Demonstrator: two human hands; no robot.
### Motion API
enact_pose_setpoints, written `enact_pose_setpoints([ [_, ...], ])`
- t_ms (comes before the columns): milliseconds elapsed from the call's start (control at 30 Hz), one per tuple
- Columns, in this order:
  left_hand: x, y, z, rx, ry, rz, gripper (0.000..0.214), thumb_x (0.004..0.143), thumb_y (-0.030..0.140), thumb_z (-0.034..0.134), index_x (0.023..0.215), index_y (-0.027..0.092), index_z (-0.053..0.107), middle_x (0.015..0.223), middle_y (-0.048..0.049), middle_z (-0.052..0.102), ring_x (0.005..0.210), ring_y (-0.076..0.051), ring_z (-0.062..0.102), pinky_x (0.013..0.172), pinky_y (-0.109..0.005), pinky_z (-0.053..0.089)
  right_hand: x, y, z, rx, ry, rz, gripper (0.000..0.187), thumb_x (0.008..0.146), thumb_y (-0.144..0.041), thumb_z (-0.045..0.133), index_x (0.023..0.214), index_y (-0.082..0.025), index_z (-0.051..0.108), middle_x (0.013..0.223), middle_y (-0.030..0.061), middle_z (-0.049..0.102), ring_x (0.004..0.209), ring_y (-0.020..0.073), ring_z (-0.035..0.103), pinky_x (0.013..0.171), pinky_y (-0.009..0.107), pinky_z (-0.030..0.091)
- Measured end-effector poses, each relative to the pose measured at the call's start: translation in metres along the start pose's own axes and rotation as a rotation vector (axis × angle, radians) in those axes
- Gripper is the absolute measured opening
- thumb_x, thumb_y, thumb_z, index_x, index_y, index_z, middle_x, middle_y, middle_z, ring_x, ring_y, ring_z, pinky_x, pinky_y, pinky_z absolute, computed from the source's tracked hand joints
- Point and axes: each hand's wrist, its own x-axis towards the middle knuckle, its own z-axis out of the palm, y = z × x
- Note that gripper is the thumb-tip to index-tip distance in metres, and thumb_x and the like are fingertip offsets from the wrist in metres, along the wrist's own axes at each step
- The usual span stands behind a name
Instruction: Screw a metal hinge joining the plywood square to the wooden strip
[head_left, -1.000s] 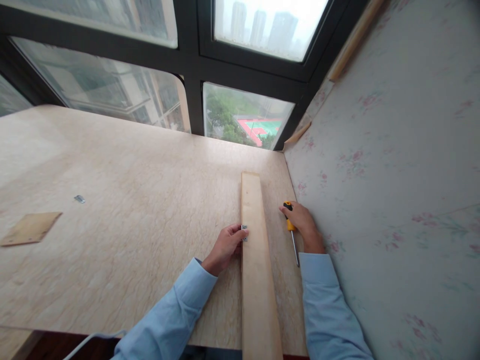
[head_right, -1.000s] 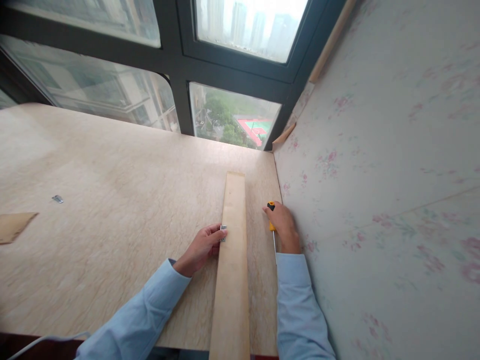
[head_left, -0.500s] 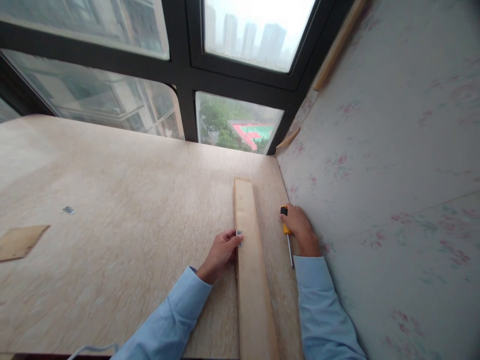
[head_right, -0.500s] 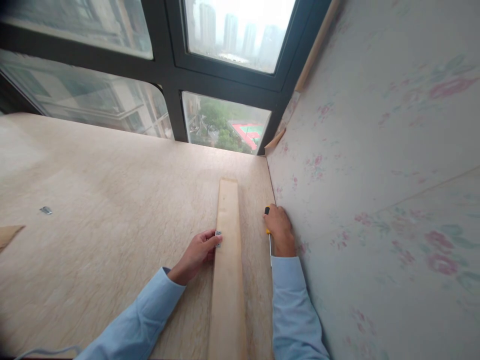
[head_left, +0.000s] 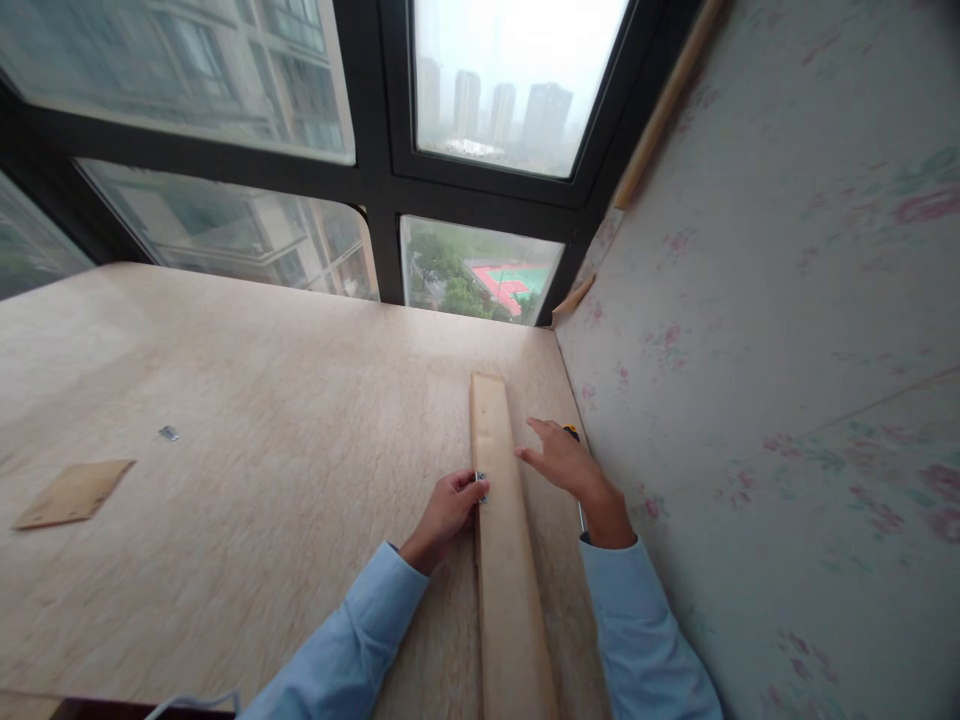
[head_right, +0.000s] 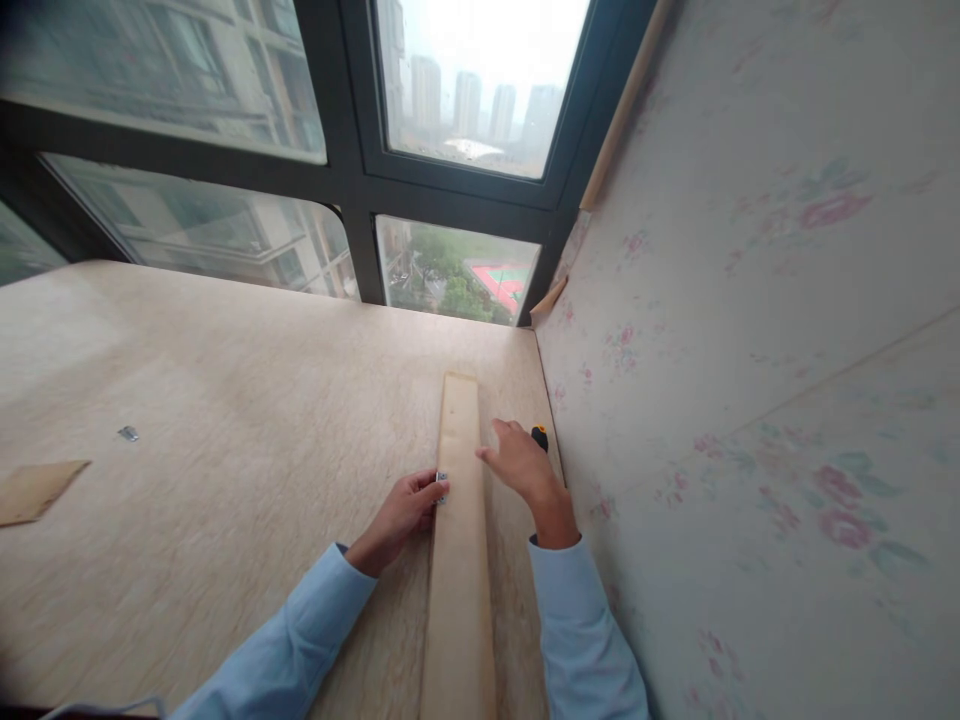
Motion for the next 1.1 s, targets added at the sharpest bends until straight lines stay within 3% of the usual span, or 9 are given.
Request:
enact_pose_setpoints([
  [233, 0.002, 0.001, 0.001, 0.112, -0.02, 0.07, 0.034, 0.072, 0.042, 0.068, 0.091, 0.015, 0.069, 0.08, -0.0048, 0.068, 0.071, -0.019, 0.063, 0.062, -0.027, 0.047, 0.003, -0.009, 0.008, 0.017, -0.079, -0.066, 0.043, 0.087, -0.031, 0.059, 0.126, -0.012, 0.058, 0.129, 0.0181, 0.061, 0.125, 0.0274, 0.054, 0.102, 0.036, 0.041],
  [433, 0.007, 0.005, 0.0, 0.433, 0.066, 0.162, 0.023, 0.075, 0.038, 0.064, 0.079, 0.015, 0.066, 0.066, -0.0006, 0.059, 0.061, -0.016, 0.053, 0.054, -0.023, 0.037, 0.004, -0.02, 0.018, 0.074, -0.096, -0.046, 0.053, 0.085, -0.038, 0.061, 0.129, -0.01, 0.054, 0.132, 0.0204, 0.057, 0.125, 0.0292, 0.054, 0.099, 0.035, 0.043],
  [633, 0.013, 0.015, 0.007, 0.718, 0.123, 0.283, 0.018, 0.076, 0.028, 0.062, 0.061, 0.019, 0.059, 0.059, -0.0013, 0.058, 0.058, -0.017, 0.05, 0.059, -0.026, 0.036, 0.009, -0.03, 0.031, 0.099, -0.009, 0.084, 0.062, 0.086, -0.045, 0.058, 0.132, -0.006, 0.044, 0.134, 0.0226, 0.053, 0.127, 0.0297, 0.052, 0.098, 0.033, 0.043],
  [800, 0.014, 0.016, 0.013, 0.74, 0.14, 0.294, 0.023, 0.074, 0.028, 0.065, 0.055, 0.02, 0.055, 0.057, -0.0023, 0.057, 0.06, -0.019, 0.053, 0.062, -0.028, 0.038, 0.01, -0.036, 0.036, 0.078, 0.066, 0.149, 0.061, 0.082, -0.046, 0.057, 0.128, -0.007, 0.046, 0.13, 0.024, 0.055, 0.124, 0.0342, 0.053, 0.097, 0.036, 0.044],
  [933, 0.01, 0.015, 0.011, 0.642, 0.112, 0.188, 0.018, 0.077, 0.035, 0.064, 0.072, 0.017, 0.064, 0.06, -0.0029, 0.061, 0.055, -0.019, 0.058, 0.055, -0.028, 0.042, 0.009, -0.041, 0.033, 0.052, 0.095, 0.193, 0.051, 0.079, -0.039, 0.056, 0.12, -0.01, 0.051, 0.124, 0.0219, 0.06, 0.116, 0.0352, 0.058, 0.092, 0.038, 0.046],
  [1100, 0.002, 0.02, 0.008, 0.512, 0.064, 0.002, 0.03, 0.078, 0.037, 0.065, 0.098, 0.015, 0.064, 0.078, -0.007, 0.071, 0.05, -0.015, 0.061, 0.045, -0.023, 0.045, 0.007, -0.045, 0.032, 0.025, 0.123, 0.212, 0.056, 0.078, -0.036, 0.057, 0.125, -0.008, 0.048, 0.127, 0.0231, 0.059, 0.116, 0.0352, 0.058, 0.091, 0.038, 0.046],
])
